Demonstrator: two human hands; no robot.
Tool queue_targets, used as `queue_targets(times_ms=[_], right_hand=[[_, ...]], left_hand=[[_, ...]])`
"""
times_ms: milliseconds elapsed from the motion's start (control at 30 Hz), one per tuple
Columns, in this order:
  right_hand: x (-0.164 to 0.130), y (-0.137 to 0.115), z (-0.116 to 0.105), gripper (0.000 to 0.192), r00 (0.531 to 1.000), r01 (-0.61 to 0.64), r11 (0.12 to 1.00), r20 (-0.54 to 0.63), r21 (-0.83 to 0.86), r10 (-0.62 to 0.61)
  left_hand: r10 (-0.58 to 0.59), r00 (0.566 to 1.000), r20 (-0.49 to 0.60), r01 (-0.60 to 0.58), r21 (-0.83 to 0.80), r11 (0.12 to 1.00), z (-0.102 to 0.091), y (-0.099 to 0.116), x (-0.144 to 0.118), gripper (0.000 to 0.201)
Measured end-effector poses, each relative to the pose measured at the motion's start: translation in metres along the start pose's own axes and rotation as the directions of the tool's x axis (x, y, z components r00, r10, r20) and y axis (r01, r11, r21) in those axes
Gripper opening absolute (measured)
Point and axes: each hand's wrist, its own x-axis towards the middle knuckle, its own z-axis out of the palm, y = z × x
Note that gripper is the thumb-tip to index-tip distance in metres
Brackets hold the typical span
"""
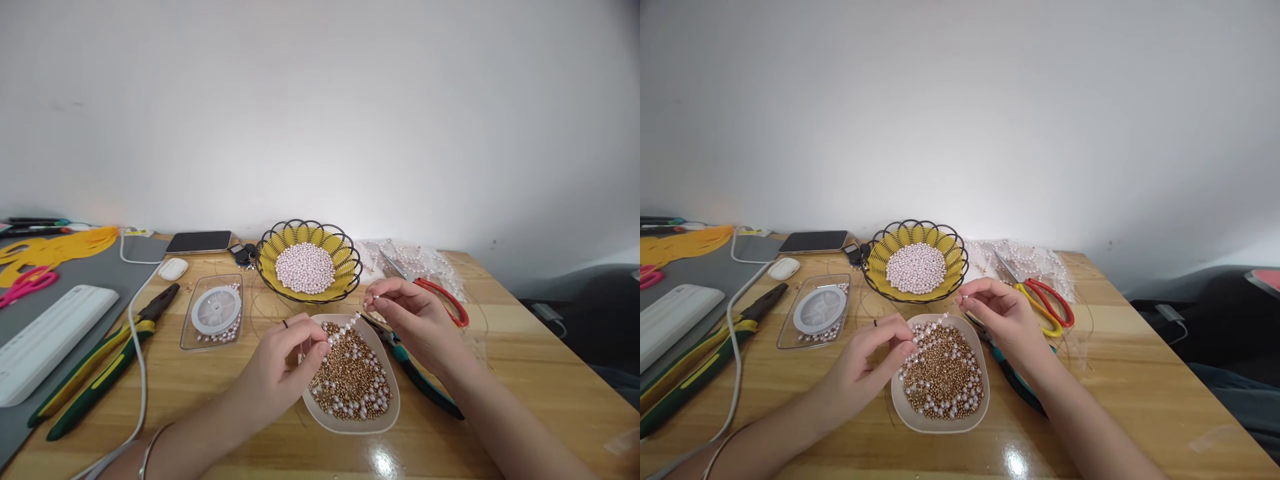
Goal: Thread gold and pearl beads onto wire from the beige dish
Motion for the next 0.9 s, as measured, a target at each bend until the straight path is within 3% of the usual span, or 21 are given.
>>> queue_targets(times_ms=[700,900], right_hand=[[0.0021,-0.0003,-0.0018,0.014,0.991,0.106,0.977,-0.058,-0.183,-0.118],[0.0017,0.0008,-0.0030,0.012,0.992,0.119,0.969,-0.018,-0.217,-0.125]], left_hand=[[0.011,1.000,0.010,-0.011,-0.008,1.000,-0.0001,0.0007,0.0003,0.019],[0.020,1.000,0.017,-0.020,-0.008,1.000,-0.0002,0.0001,-0.0007,0.019]])
